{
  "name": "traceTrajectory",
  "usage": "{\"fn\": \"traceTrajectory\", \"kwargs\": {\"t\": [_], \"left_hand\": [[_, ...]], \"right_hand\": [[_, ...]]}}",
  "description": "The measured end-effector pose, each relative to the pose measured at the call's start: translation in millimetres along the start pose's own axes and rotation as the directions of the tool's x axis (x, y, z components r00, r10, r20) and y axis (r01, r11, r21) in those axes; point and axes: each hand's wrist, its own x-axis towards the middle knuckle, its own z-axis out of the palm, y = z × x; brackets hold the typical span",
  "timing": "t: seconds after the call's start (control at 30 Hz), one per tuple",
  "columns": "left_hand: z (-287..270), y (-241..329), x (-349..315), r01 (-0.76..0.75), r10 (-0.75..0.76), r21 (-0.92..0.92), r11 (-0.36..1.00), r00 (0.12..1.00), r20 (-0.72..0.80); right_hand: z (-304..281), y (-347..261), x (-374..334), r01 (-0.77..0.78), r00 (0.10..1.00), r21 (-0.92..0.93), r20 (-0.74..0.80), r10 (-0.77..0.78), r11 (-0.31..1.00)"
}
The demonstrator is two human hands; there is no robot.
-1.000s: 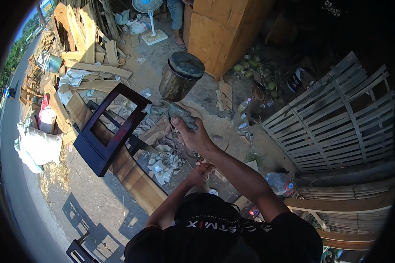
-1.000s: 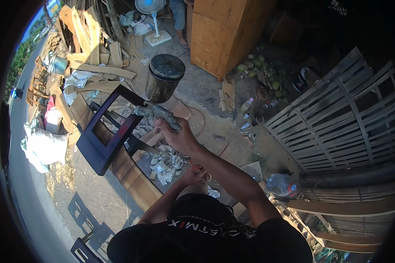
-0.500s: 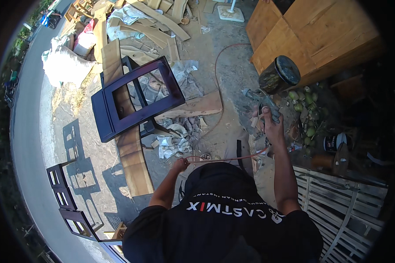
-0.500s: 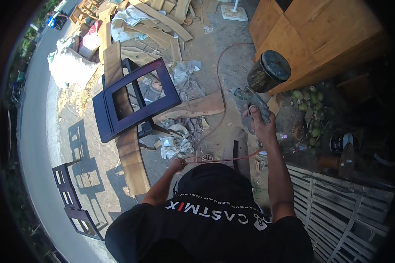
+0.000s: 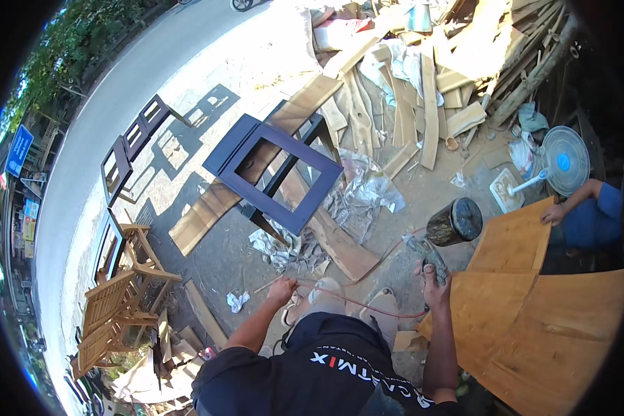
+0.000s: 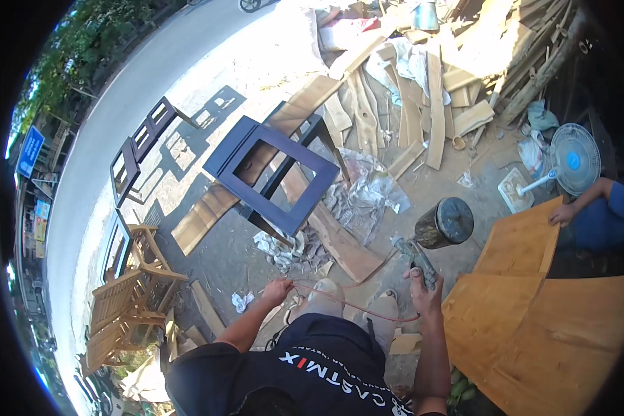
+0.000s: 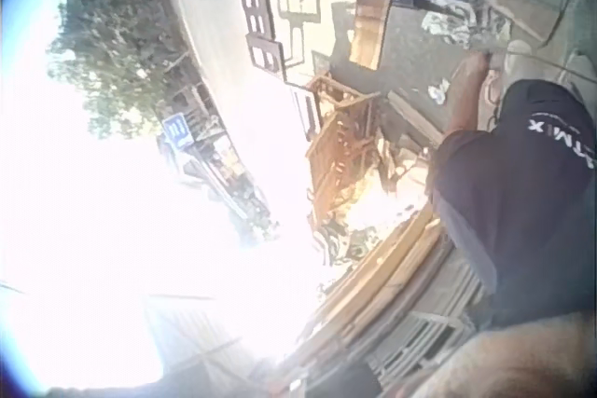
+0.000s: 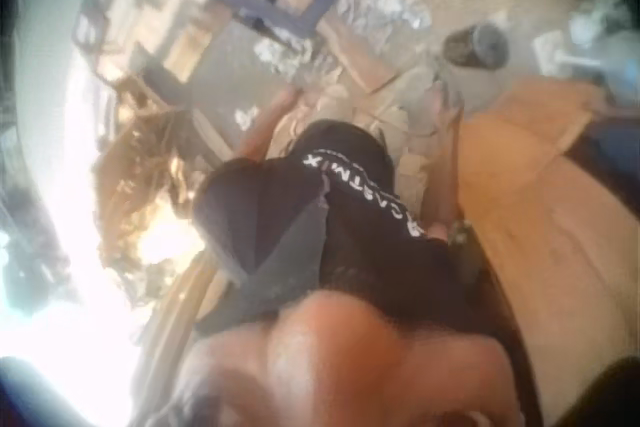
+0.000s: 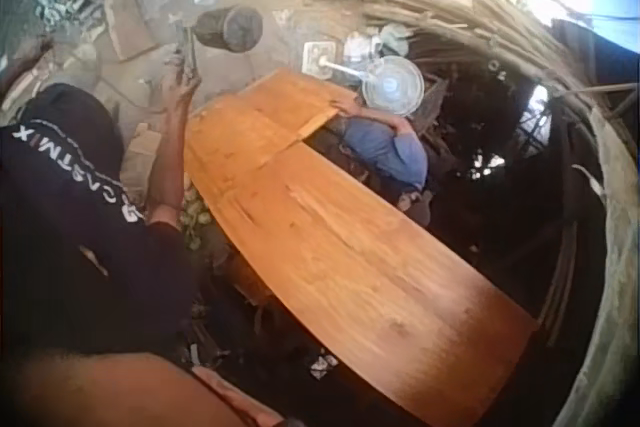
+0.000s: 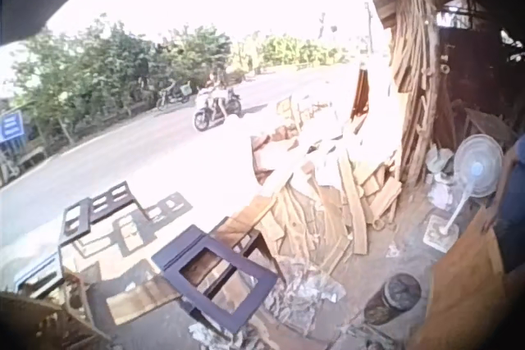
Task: The person wipes a rectangular wooden piece with a cloth, then places a wooden frame on a stand and uses a spray gun to apply a dark coating, before picking up the finished frame to move it.
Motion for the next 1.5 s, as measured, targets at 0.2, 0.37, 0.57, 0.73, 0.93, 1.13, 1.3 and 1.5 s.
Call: {"fn": "traceTrajectory", "kwargs": {"t": [0.2, 0.37, 0.57, 0.73, 0.93, 1.13, 1.3, 1.5], "left_hand": [[13.5, 101.8, -24.8, 0.304, -0.313, -0.222, 0.926, 0.95, -0.006], [86.5, 115.7, -31.3, 0.496, -0.452, -0.311, 0.811, 0.868, 0.205], [143.9, 155.5, 33.3, 0.618, -0.61, -0.546, 0.566, 0.759, 0.226], [122.2, 197.5, 89.4, 0.625, -0.773, -0.7, 0.346, 0.612, 0.164], [90.0, 282.5, 98.8, 0.625, -0.928, -0.779, 0.045, 0.315, 0.2], [74.9, 361.4, 144.5, 0.562, -0.998, -0.826, -0.044, -0.068, 0.007], [35.8, 396.2, 211.0, 0.388, -0.966, -0.9, -0.197, -0.233, 0.111], [13.9, 419.0, 260.8, 0.493, -0.938, -0.854, -0.167, -0.346, -0.017]], "right_hand": [[-15.7, -45.3, 122.4, 0.162, 0.915, -0.113, 0.388, -0.106, 0.98], [38.3, -98.2, 221.0, 0.274, 0.749, -0.169, 0.654, -0.1, 0.947], [138.0, -76.6, 313.6, 0.402, 0.445, -0.101, 0.89, -0.098, 0.91], [214.5, -56.5, 354.4, 0.475, 0.073, -0.154, 0.988, 0.135, 0.866], [308.5, -59.2, 366.7, 0.56, -0.051, -0.079, 0.99, 0.13, 0.825], [426.0, -64.1, 406.7, 0.581, 0.029, -0.158, 0.984, 0.174, 0.798], [495.1, -65.8, 440.4, 0.687, 0.042, -0.031, 0.999, 0.003, 0.726], [503.8, -79.8, 439.2, 0.745, -0.118, 0.134, 0.991, -0.069, 0.653]]}}
